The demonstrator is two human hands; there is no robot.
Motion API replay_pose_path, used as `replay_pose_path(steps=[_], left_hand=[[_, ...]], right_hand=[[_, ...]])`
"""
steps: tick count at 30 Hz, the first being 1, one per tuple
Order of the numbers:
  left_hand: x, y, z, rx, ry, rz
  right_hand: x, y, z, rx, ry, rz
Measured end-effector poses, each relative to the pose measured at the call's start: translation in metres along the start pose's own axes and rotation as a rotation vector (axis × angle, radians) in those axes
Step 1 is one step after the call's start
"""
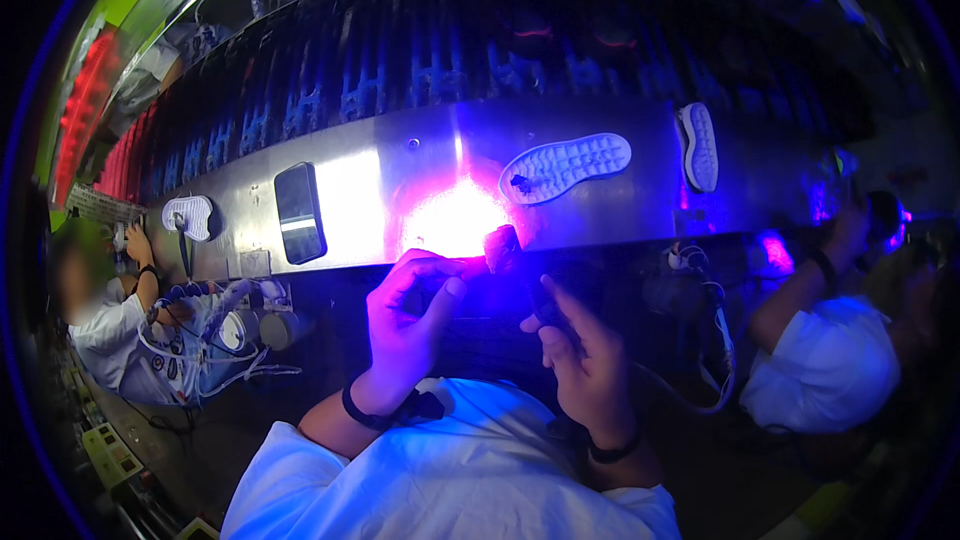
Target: The recorder applies a liquid coating to the bottom of shoe soles using a brush applicator on an assembly line.
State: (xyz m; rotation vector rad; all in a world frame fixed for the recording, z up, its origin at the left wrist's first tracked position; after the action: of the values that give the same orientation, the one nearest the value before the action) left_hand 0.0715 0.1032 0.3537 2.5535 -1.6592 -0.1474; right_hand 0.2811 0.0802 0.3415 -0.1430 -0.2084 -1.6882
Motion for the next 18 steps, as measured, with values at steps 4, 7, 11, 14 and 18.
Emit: replay_pose_path(steps=[4, 7, 11, 14, 18], left_hand=[[-0.004, 0.006, -0.014, -0.032, -0.134, -0.090], [-0.005, 0.016, -0.032, -0.069, -0.363, -0.169], [0.010, 0.008, -0.058, -0.337, -0.726, -0.199], [0.012, 0.002, -0.061, -0.409, -0.817, -0.258], [0.017, -0.003, -0.068, -0.505, -0.954, -0.264]], right_hand=[[0.001, 0.001, 0.004, 0.081, 0.057, 0.015], [0.002, 0.000, 0.005, 0.140, 0.093, 0.026], [0.003, -0.004, 0.007, 0.131, 0.133, 0.000], [0.002, -0.006, 0.010, 0.160, 0.190, -0.034], [0.003, -0.008, 0.013, 0.222, 0.272, -0.054]])
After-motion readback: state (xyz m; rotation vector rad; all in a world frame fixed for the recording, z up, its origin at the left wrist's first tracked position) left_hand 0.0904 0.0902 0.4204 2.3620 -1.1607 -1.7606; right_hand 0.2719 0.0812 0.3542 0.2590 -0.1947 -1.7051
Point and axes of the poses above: each hand's wrist, its own x-axis away from the middle knuckle, its own y-axis out of the back of the hand, z = x × y, the point moved 8 cm from there along -x, towards the middle knuckle, and after that the axes turned 15 degrees about -z, right-handed, at the moved point
